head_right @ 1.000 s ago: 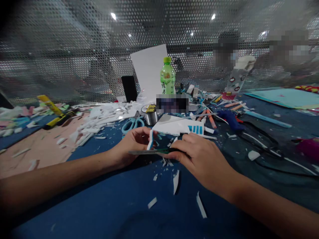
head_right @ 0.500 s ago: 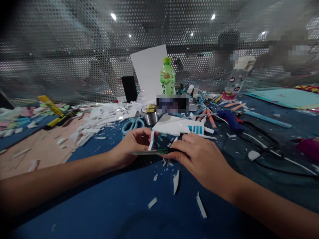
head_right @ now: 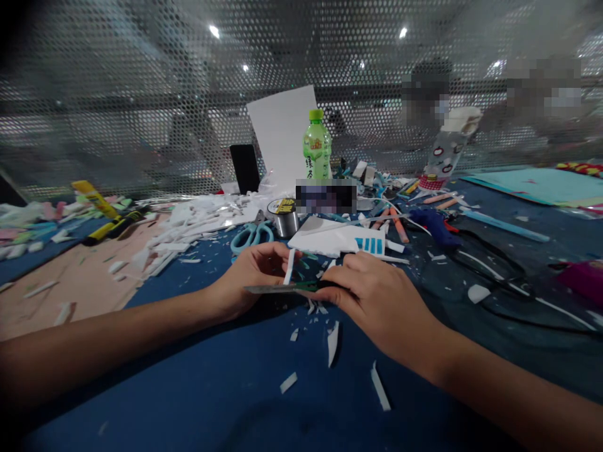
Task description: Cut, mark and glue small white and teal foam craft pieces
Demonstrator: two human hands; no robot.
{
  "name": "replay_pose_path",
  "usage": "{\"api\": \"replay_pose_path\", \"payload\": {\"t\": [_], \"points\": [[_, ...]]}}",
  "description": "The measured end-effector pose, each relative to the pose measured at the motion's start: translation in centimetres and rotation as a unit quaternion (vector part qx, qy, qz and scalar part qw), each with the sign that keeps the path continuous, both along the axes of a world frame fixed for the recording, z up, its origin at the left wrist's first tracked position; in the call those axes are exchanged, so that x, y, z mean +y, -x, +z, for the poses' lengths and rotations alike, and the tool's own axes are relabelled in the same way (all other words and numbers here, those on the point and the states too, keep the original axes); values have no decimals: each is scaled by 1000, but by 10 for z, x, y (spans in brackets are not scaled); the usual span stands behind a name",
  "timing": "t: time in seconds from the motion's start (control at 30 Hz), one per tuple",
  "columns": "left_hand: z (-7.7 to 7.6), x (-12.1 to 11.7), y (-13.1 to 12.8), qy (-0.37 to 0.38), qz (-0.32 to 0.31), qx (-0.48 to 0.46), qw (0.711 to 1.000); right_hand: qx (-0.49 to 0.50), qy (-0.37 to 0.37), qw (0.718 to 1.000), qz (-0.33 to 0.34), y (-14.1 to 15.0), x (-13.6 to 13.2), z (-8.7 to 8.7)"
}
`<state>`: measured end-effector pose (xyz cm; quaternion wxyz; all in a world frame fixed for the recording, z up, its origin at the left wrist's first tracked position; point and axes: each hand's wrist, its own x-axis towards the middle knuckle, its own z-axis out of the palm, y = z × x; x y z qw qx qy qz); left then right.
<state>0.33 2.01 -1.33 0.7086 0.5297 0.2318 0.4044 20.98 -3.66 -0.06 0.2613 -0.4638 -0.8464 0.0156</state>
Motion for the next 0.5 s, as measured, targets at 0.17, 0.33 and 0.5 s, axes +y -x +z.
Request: {"api": "replay_pose_path", "payload": {"t": [0.17,0.33,0.5], "points": [[3,-5,0,-33,-5,41,999,23,18,1000,-8,0,1,-1],[5,-4,0,10,6,60,998,66,30,997,-17,-2,3,0],[2,0,1,27,-9,57,998,91,36,995,-32,-3,1,1]]}}
